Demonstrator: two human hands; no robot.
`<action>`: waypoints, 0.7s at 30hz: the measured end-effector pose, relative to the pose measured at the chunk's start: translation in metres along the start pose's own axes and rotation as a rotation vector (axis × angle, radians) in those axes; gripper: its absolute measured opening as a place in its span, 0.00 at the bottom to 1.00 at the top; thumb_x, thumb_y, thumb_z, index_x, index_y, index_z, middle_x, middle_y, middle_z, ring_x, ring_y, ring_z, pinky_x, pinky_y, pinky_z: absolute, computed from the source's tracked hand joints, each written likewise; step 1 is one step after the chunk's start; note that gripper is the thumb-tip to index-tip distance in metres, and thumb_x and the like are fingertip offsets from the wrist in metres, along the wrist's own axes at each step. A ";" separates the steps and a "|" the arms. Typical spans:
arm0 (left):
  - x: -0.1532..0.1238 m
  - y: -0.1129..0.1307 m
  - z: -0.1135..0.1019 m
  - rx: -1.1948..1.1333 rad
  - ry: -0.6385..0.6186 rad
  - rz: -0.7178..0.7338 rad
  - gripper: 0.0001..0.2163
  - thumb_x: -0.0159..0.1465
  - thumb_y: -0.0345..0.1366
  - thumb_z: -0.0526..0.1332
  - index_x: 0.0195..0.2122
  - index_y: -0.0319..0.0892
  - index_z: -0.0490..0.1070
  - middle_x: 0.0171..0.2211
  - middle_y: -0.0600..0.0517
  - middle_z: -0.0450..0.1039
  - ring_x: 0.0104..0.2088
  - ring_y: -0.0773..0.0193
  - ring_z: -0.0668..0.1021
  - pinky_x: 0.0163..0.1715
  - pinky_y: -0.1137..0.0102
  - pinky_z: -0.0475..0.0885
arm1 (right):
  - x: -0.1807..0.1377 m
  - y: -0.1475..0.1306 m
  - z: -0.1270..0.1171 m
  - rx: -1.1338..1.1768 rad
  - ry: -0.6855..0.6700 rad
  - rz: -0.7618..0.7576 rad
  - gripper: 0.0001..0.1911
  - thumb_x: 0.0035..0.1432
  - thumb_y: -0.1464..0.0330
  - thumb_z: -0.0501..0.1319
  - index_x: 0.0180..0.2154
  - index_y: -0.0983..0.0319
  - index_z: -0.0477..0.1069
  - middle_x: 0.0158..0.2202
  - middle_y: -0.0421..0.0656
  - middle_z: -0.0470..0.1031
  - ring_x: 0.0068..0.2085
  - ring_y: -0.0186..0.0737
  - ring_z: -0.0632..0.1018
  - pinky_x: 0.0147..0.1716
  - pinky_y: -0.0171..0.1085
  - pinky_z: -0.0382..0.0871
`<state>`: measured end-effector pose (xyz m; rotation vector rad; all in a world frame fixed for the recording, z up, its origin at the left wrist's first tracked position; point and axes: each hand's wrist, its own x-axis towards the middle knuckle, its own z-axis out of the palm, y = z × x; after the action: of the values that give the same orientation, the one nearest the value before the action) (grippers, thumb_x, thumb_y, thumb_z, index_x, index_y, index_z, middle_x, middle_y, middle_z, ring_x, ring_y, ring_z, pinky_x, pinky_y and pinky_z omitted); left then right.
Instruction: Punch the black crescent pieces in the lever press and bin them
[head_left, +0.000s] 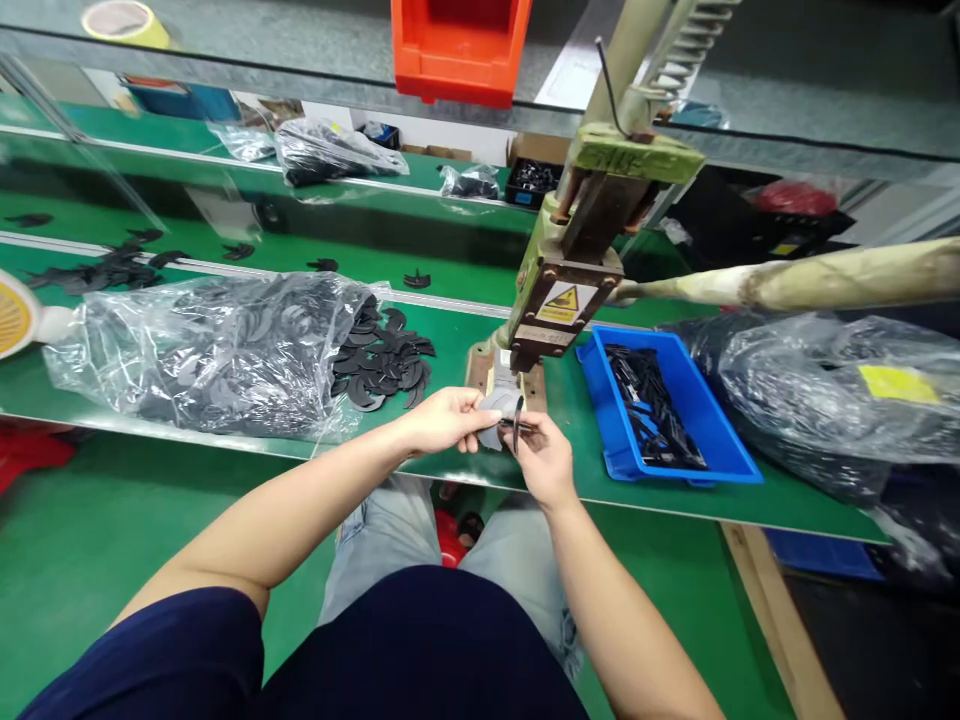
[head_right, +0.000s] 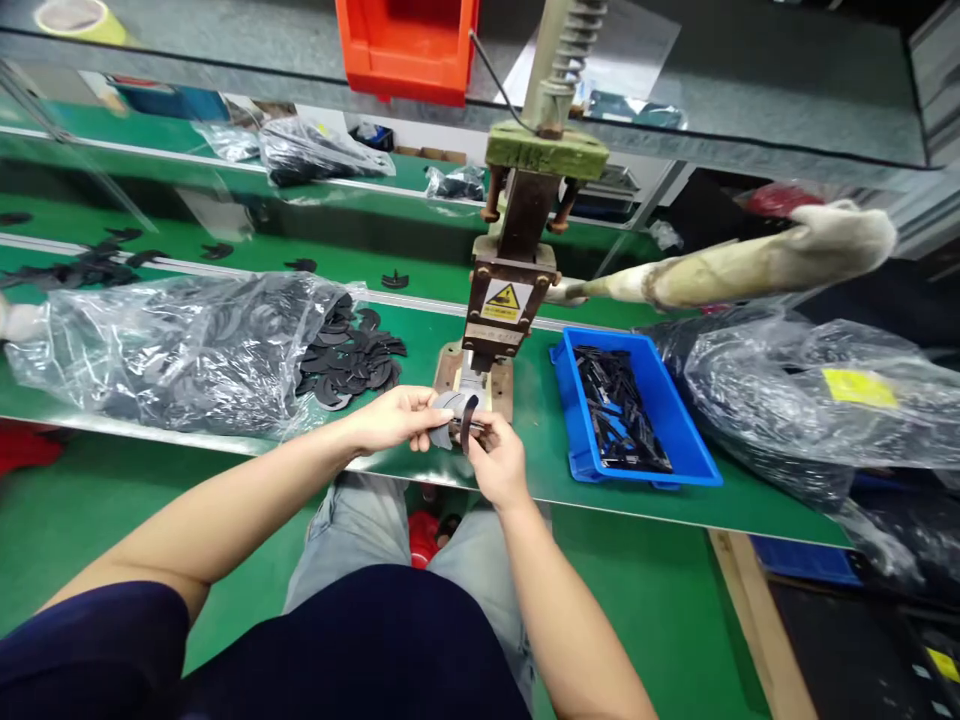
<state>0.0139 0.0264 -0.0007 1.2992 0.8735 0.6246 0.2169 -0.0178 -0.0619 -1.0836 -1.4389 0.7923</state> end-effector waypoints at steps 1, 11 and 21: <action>-0.001 0.000 0.004 0.006 -0.007 0.002 0.25 0.59 0.59 0.71 0.31 0.41 0.68 0.17 0.55 0.72 0.17 0.70 0.74 0.19 0.78 0.69 | -0.001 0.000 0.004 0.015 0.008 0.023 0.15 0.61 0.56 0.68 0.43 0.59 0.75 0.35 0.43 0.82 0.32 0.36 0.80 0.33 0.36 0.78; 0.001 0.008 0.019 -0.025 -0.078 -0.094 0.25 0.58 0.58 0.73 0.29 0.40 0.69 0.17 0.56 0.71 0.16 0.70 0.73 0.17 0.77 0.67 | -0.018 -0.001 0.005 0.008 0.049 0.032 0.12 0.65 0.57 0.63 0.42 0.59 0.71 0.35 0.41 0.77 0.33 0.35 0.78 0.34 0.36 0.75; 0.009 0.008 0.007 0.203 -0.101 -0.079 0.23 0.60 0.57 0.70 0.31 0.42 0.68 0.19 0.55 0.71 0.19 0.67 0.74 0.19 0.74 0.65 | -0.018 -0.006 -0.017 -0.285 -0.020 -0.154 0.10 0.67 0.63 0.61 0.48 0.58 0.74 0.42 0.45 0.81 0.42 0.40 0.81 0.45 0.41 0.77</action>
<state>0.0254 0.0312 0.0054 1.4573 0.9177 0.4121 0.2321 -0.0378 -0.0605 -1.1624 -1.6656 0.4991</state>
